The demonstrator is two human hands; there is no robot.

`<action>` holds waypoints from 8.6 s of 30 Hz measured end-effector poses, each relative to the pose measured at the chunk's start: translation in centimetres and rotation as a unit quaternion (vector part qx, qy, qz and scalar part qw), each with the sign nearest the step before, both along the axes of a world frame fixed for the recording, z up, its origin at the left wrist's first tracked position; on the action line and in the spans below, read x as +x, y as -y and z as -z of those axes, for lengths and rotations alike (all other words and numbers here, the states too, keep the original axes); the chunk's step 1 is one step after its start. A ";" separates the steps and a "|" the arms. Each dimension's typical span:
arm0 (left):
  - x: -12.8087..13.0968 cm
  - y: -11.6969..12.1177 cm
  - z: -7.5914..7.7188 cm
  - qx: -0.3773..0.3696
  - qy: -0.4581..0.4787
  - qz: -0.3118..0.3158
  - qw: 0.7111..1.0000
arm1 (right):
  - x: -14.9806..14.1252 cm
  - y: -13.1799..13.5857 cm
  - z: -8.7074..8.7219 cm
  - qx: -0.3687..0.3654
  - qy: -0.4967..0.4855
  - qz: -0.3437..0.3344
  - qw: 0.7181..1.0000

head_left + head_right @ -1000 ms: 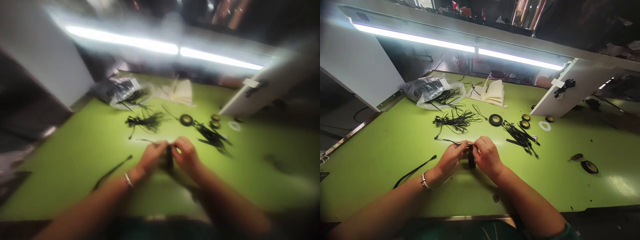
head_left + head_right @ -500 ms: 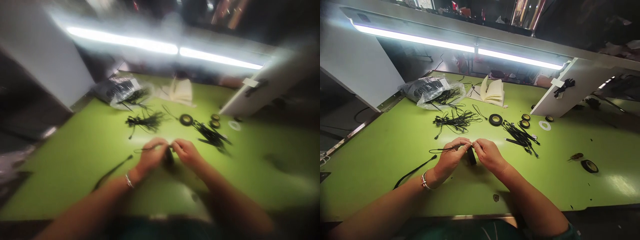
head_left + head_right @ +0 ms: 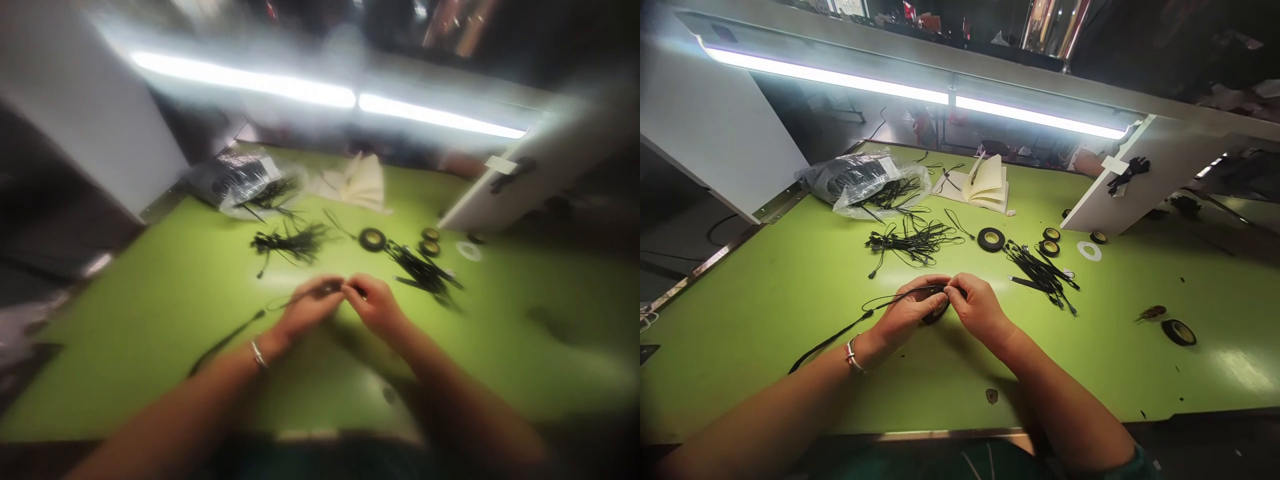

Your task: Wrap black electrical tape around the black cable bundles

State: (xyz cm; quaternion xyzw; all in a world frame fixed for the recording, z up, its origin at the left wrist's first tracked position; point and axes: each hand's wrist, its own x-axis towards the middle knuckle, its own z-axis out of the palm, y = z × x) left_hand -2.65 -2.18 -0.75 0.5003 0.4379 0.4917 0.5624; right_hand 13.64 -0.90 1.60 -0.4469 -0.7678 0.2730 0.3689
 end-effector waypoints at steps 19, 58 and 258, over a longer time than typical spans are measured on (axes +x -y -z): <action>-0.2 0.8 -1.6 -0.063 0.057 0.028 0.996 | 0.8 -0.5 1.6 0.393 0.131 -0.030 0.910; -0.9 0.2 -1.5 -0.157 0.105 0.072 0.979 | 2.9 -1.3 1.9 0.384 0.228 -0.036 0.894; -0.6 0.5 -1.3 -0.176 0.106 0.022 0.978 | 0.0 1.1 0.2 0.400 0.227 0.022 0.888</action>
